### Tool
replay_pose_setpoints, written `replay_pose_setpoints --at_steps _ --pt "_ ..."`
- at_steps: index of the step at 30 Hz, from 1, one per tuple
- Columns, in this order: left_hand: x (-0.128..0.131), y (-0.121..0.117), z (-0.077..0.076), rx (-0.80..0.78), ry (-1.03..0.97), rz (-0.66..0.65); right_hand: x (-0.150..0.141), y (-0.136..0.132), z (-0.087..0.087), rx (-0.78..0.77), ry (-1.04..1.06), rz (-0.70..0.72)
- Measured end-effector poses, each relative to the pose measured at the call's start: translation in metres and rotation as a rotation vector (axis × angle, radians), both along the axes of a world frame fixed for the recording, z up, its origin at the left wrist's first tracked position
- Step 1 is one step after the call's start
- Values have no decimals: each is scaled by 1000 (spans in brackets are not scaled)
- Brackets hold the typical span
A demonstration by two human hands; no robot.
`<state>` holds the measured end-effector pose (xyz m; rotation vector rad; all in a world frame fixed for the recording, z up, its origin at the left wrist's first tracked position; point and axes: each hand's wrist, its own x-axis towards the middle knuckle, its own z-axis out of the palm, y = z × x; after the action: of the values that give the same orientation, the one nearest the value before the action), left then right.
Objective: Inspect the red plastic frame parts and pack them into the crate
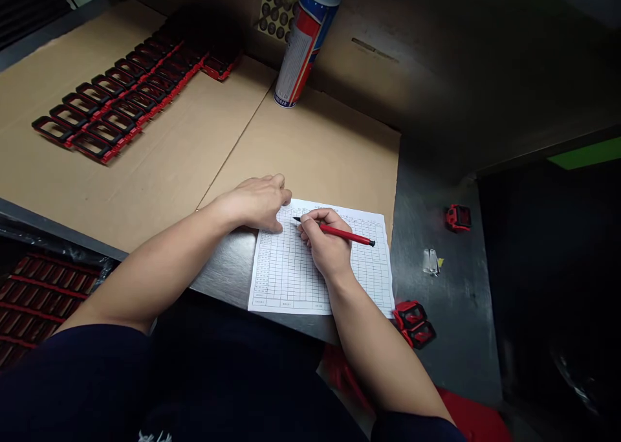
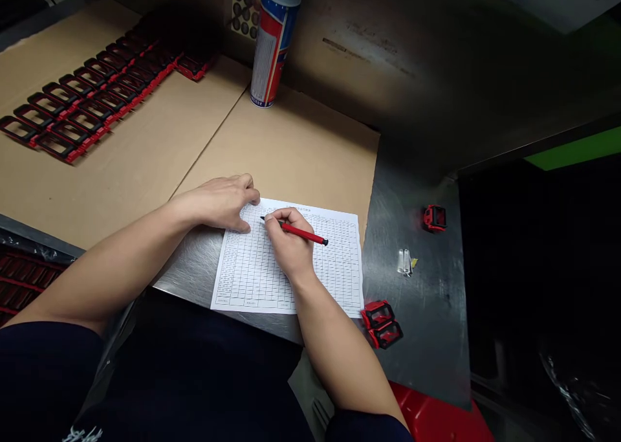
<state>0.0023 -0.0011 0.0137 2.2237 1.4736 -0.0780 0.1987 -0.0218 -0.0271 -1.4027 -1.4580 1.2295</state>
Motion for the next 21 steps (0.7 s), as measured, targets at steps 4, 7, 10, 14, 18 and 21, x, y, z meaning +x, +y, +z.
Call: replay_pose_setpoints --at_steps 4,7,10,14,18,21 --pt "1 0 0 10 3 -3 -3 2 2 52 -61 3" --pt "1 0 0 12 -6 -8 -4 2 3 79 -101 19" --pt "2 1 0 11 -3 -5 -6 2 3 94 -150 15" --pt "4 2 0 -13 3 3 -7 0 3 134 -199 -22" --pt "5 1 -2 -39 -6 3 -7 -1 1 179 -219 -29" --pt "5 1 -4 -43 -19 10 -4 0 -3 201 -183 -60"
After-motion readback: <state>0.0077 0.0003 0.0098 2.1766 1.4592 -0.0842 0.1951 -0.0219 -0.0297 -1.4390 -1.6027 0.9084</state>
